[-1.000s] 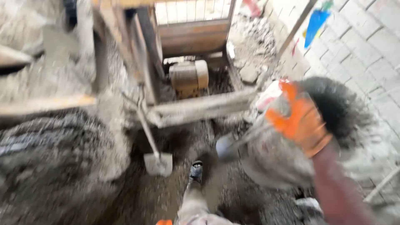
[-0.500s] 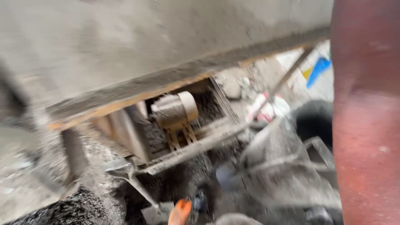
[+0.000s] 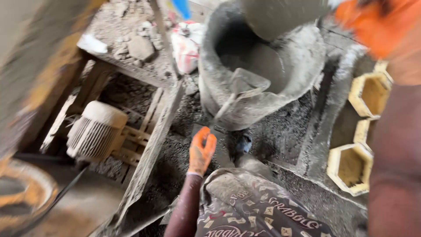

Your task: Filling hexagonal molds with a concrete mixture to produce paving tiles.

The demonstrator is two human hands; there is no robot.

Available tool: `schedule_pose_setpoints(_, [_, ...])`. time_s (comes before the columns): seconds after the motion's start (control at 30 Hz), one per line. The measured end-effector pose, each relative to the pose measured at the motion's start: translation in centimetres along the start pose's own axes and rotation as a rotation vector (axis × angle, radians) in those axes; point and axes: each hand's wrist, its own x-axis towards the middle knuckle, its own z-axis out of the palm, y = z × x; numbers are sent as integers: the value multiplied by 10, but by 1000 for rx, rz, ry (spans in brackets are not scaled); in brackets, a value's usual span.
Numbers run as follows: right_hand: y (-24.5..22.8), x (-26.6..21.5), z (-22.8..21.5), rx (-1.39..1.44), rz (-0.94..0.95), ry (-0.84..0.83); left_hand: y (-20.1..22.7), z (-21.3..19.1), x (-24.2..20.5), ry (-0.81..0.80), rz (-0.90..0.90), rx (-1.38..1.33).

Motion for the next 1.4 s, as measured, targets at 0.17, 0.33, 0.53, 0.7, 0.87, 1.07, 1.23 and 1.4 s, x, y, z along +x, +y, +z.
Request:
schedule_pose_setpoints(0.17, [243,-17,66,132,140,-3,62,27,108,133,110,233])
schedule_pose_setpoints(0.33, [290,46,149,-657,429,-481,73,85,243,296,258,475])
schedule_pose_setpoints(0.53, [484,37,298,-551,528,-1272,65,116,286,310,213,894])
schedule_pose_setpoints(0.7, [523,27,361,-502,462,-1301,77,112,287,307,104,833])
schedule_pose_setpoints(0.87, [554,39,407,-450,404,-1164,84,111,288,263,38,829])
schedule_pose_setpoints(1.07, [505,93,370,-278,666,-973,78,109,285,256,57,917])
schedule_pose_setpoints(1.23, [479,100,342,-271,596,-895,79,108,287,229,82,890])
schedule_pose_setpoints(1.4, [444,94,309,-370,383,-744,86,108,288,219,75,854])
